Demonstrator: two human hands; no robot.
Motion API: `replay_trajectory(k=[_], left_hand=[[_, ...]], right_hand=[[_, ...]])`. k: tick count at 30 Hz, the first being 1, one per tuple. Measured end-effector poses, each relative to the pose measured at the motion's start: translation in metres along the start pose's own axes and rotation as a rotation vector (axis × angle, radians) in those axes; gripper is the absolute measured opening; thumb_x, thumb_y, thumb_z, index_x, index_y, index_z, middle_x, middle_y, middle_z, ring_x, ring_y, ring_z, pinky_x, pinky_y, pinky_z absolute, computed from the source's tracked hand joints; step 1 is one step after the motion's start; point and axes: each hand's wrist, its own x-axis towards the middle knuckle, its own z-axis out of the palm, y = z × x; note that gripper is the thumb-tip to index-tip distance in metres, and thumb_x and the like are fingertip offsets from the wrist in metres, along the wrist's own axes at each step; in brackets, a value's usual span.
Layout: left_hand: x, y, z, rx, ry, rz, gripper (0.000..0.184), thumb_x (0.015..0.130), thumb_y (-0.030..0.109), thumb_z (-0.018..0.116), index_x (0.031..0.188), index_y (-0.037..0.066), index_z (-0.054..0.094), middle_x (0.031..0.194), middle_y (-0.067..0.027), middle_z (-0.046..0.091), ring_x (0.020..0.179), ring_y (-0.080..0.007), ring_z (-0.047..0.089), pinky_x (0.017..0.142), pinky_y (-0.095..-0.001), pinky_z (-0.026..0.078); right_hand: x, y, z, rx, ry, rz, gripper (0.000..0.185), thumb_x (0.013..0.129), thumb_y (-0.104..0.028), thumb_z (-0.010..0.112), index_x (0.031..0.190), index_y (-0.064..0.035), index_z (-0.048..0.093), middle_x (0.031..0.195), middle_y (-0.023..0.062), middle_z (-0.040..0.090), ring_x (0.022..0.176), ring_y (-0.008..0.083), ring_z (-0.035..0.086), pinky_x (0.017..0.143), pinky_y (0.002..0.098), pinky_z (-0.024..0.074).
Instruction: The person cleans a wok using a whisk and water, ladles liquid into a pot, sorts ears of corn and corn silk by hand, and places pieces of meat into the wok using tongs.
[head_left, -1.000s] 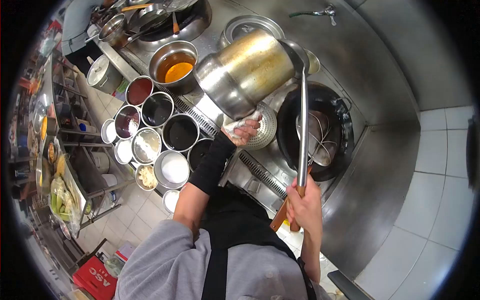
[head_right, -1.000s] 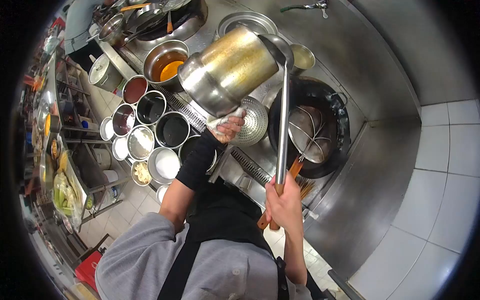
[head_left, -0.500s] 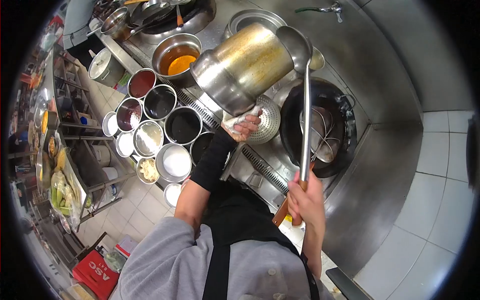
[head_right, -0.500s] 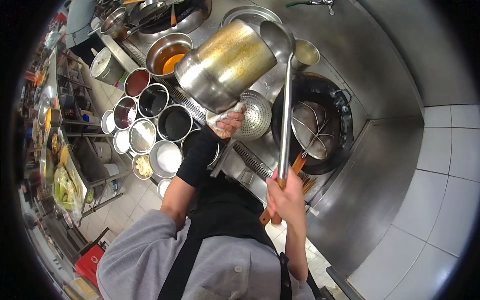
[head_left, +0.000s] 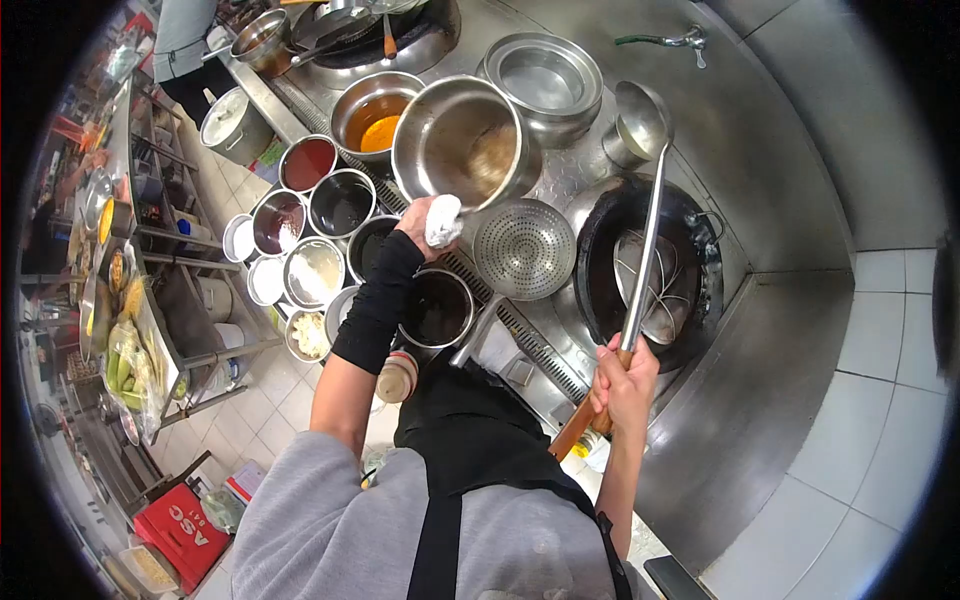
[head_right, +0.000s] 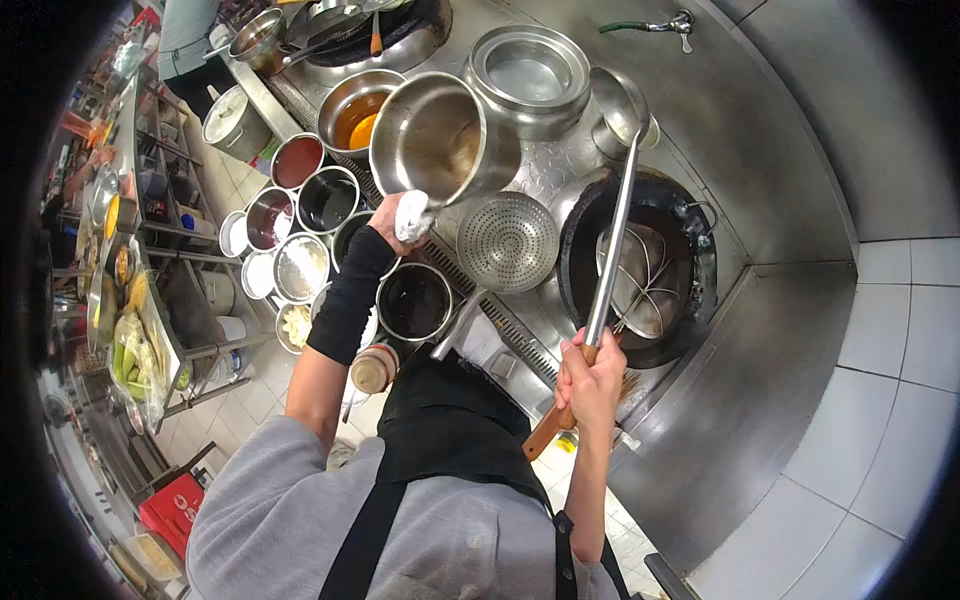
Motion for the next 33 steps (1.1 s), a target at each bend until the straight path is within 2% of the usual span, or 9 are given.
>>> replay_trajectory(k=[3, 5, 9, 12, 15, 20, 24, 29, 33], left_hand=[[0.000, -0.006, -0.023, 0.641, 0.219, 0.142, 0.025, 0.095, 0.027, 0.056, 0.099, 0.004, 0.064, 0.082, -0.0097, 0.070, 0.068, -0.0270, 0.070, 0.059, -0.0451, 0.057], [0.002, -0.006, -0.018, 0.081, 0.536, -0.155, 0.025, 0.095, 0.023, 0.054, 0.101, 0.002, 0.065, 0.086, -0.0117, 0.072, 0.070, -0.0282, 0.072, 0.062, -0.0472, 0.059], [-0.014, 0.012, 0.003, 0.272, 0.670, -0.227, 0.022, 0.094, 0.027, 0.059, 0.103, 0.010, 0.069, 0.088, -0.0071, 0.073, 0.071, -0.0229, 0.072, 0.062, -0.0464, 0.059], [0.009, -0.013, -0.072, 1.316, 0.327, -0.020, 0.022, 0.092, 0.030, 0.062, 0.104, 0.013, 0.069, 0.096, -0.0057, 0.073, 0.082, -0.0247, 0.073, 0.065, -0.0501, 0.060], [-0.003, 0.028, -0.021, 0.440, 0.615, -0.411, 0.027, 0.090, 0.034, 0.068, 0.107, 0.013, 0.069, 0.096, -0.0060, 0.072, 0.085, -0.0227, 0.073, 0.066, -0.0456, 0.062], [-0.006, 0.037, -0.050, 0.728, 0.602, -0.489, 0.042, 0.090, 0.049, 0.070, 0.108, 0.011, 0.073, 0.098, -0.0100, 0.074, 0.083, -0.0224, 0.073, 0.062, -0.0459, 0.062], [-0.052, 0.070, -0.019, 1.575, 0.360, -0.219, 0.073, 0.091, 0.068, 0.059, 0.107, -0.002, 0.074, 0.098, -0.0279, 0.072, 0.087, -0.0336, 0.072, 0.086, -0.0410, 0.053], [-0.138, 0.117, 0.074, 1.062, 0.347, -0.224, 0.051, 0.089, 0.055, 0.073, 0.091, 0.003, 0.077, 0.083, -0.0095, 0.074, 0.075, -0.0165, 0.067, 0.069, -0.0334, 0.051], [-0.158, 0.112, 0.106, 1.058, 0.171, -0.251, 0.049, 0.090, 0.051, 0.074, 0.088, 0.003, 0.072, 0.075, -0.0055, 0.067, 0.071, -0.0168, 0.060, 0.071, -0.0341, 0.048]], right_hand=[[0.006, 0.011, 0.000, -0.045, -0.028, -0.010, 0.013, 0.098, -0.001, 0.058, 0.100, -0.0046, 0.046, 0.055, 0.0011, 0.044, 0.035, 0.0089, 0.041, 0.031, 0.0274, 0.0342], [0.013, 0.011, 0.004, -0.189, -0.022, -0.052, 0.011, 0.097, -0.001, 0.058, 0.100, -0.0030, 0.048, 0.056, 0.0015, 0.046, 0.035, 0.0087, 0.042, 0.031, 0.0273, 0.0345], [0.040, 0.007, 0.015, -0.396, -0.009, -0.108, 0.011, 0.096, -0.002, 0.060, 0.103, 0.0000, 0.052, 0.057, 0.0009, 0.050, 0.037, 0.0073, 0.044, 0.032, 0.0263, 0.0354], [0.070, 0.004, 0.026, -0.525, -0.039, -0.133, 0.015, 0.095, -0.001, 0.060, 0.109, 0.0011, 0.055, 0.058, 0.0012, 0.051, 0.040, 0.0070, 0.047, 0.033, 0.0263, 0.0367], [0.094, -0.012, 0.049, -0.600, -0.050, -0.194, 0.010, 0.091, -0.003, 0.062, 0.097, 0.0040, 0.059, 0.058, 0.0061, 0.056, 0.039, 0.0138, 0.054, 0.035, 0.0318, 0.0419], [0.151, -0.038, 0.099, -0.791, -0.161, -0.258, 0.011, 0.087, -0.004, 0.057, 0.085, 0.0065, 0.059, 0.061, 0.0175, 0.062, 0.044, 0.0246, 0.061, 0.045, 0.0404, 0.0497], [0.183, -0.036, 0.139, -0.886, -0.192, -0.394, 0.016, 0.084, -0.005, 0.058, 0.089, 0.0109, 0.060, 0.066, 0.0283, 0.061, 0.067, 0.0419, 0.068, 0.064, 0.0484, 0.0516], [0.208, -0.030, 0.193, -0.934, -0.293, -0.775, 0.014, 0.083, -0.004, 0.059, 0.090, 0.0078, 0.060, 0.067, 0.0269, 0.062, 0.064, 0.0408, 0.067, 0.062, 0.0488, 0.0529], [0.245, -0.026, 0.248, -1.131, -0.352, -0.855, 0.022, 0.084, -0.009, 0.060, 0.099, 0.0067, 0.061, 0.089, 0.0299, 0.066, 0.088, 0.0460, 0.068, 0.079, 0.0532, 0.0537]])
